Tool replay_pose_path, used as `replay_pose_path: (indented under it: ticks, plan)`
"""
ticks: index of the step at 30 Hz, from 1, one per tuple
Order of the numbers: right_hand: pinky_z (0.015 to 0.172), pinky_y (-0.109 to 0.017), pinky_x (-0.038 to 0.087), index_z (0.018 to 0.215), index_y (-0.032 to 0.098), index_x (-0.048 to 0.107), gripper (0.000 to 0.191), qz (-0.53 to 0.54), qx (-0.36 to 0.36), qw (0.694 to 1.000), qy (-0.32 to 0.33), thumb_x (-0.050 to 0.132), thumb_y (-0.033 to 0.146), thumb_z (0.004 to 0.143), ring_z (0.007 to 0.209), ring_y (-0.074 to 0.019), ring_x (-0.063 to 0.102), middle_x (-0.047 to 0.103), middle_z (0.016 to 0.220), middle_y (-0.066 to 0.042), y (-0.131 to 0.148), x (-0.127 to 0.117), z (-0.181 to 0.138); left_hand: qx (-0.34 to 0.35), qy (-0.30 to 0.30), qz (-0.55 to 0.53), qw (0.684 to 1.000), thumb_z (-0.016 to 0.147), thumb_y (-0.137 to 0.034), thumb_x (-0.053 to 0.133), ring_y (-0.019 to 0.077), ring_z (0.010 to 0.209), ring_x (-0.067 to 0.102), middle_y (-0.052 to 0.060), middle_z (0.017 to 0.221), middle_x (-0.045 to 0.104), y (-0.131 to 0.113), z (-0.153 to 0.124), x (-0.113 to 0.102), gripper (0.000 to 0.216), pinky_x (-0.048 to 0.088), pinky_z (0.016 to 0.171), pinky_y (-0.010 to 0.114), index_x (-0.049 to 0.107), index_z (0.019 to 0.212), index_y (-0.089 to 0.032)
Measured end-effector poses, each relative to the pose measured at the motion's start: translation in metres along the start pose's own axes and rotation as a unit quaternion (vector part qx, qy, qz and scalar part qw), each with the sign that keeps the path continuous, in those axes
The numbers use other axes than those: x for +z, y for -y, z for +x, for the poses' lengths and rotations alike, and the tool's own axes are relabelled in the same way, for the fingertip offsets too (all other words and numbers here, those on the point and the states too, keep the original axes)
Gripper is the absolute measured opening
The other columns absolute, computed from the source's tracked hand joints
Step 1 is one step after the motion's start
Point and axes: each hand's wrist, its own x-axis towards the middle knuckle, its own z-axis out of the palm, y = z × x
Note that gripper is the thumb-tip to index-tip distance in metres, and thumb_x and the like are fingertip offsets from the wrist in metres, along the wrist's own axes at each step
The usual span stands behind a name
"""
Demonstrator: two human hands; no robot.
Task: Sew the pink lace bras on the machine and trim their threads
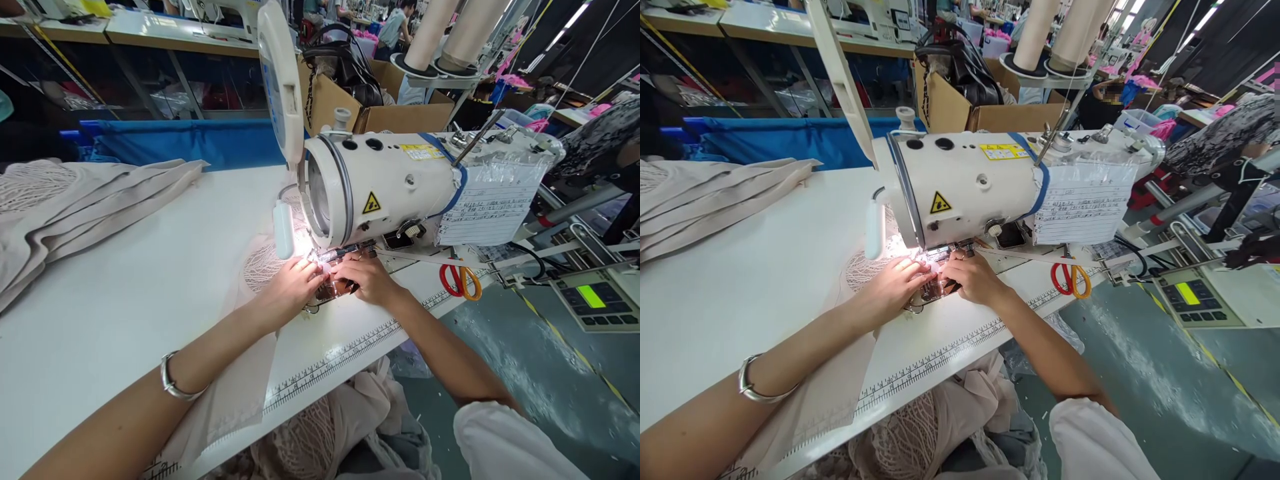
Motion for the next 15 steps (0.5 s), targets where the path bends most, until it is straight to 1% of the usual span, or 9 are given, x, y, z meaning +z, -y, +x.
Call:
replay_pose_path:
  ticks: [2,4,8,10,12,15]
  plan:
    - [0.079,-0.032,0.053,0.091,0.021,0.069,0.042,-0.002,0.005,1.0,0.001,0.045,-0.006,0.07,0.092,-0.021,0.063,0.076,0.098,-0.003,0.0,0.0,0.0,-0.001,-0.006,-0.007,1.0,0.092,-0.002,0.042,0.025,0.089,0.065,0.014,0.101,0.07,0.003,-0.001,0.001,0.034,0.052,0.084,0.042,0.066,0.115,-0.01]
    - [0.081,-0.033,0.053,0.092,0.021,0.069,0.042,-0.007,0.008,1.0,0.002,0.044,-0.006,0.07,0.093,-0.0209,0.064,0.076,0.101,-0.004,-0.001,0.001,0.0,-0.012,-0.004,-0.018,1.0,0.092,-0.001,0.041,0.0257,0.094,0.066,0.014,0.105,0.07,0.006,-0.002,0.001,0.036,0.052,0.088,0.045,0.066,0.116,-0.01]
    - [0.084,-0.032,0.052,0.095,0.02,0.068,0.041,-0.015,0.013,1.0,0.003,0.042,-0.005,0.076,0.095,-0.0199,0.065,0.076,0.108,-0.004,0.0,0.002,0.0,-0.043,0.009,-0.041,0.998,0.092,0.001,0.038,0.0275,0.107,0.066,0.014,0.114,0.071,0.013,-0.004,0.001,0.041,0.048,0.099,0.051,0.067,0.118,-0.013]
    - [0.083,-0.031,0.052,0.095,0.02,0.067,0.04,-0.017,0.019,1.0,0.002,0.04,-0.005,0.079,0.097,-0.0199,0.066,0.076,0.109,-0.004,0.0,0.002,0.0,-0.054,0.019,-0.058,0.997,0.091,0.001,0.037,0.028,0.112,0.065,0.015,0.117,0.07,0.017,-0.004,0.0,0.043,0.048,0.099,0.051,0.067,0.119,-0.013]
    - [0.083,-0.031,0.052,0.095,0.02,0.067,0.04,-0.013,0.023,1.0,0.002,0.039,-0.005,0.079,0.098,-0.0195,0.066,0.076,0.11,-0.004,0.0,0.002,0.0,-0.069,0.038,-0.077,0.994,0.092,0.0,0.035,0.0281,0.116,0.064,0.015,0.121,0.069,0.02,-0.004,-0.002,0.045,0.051,0.096,0.048,0.068,0.121,-0.014]
    - [0.083,-0.031,0.052,0.094,0.02,0.066,0.04,-0.004,0.022,1.0,-0.001,0.039,-0.006,0.078,0.096,-0.019,0.067,0.076,0.107,-0.005,-0.001,0.003,0.0,-0.103,0.074,-0.093,0.988,0.096,-0.007,0.032,0.03,0.12,0.061,0.014,0.13,0.067,0.026,-0.004,-0.007,0.045,0.051,0.095,0.048,0.067,0.125,-0.016]
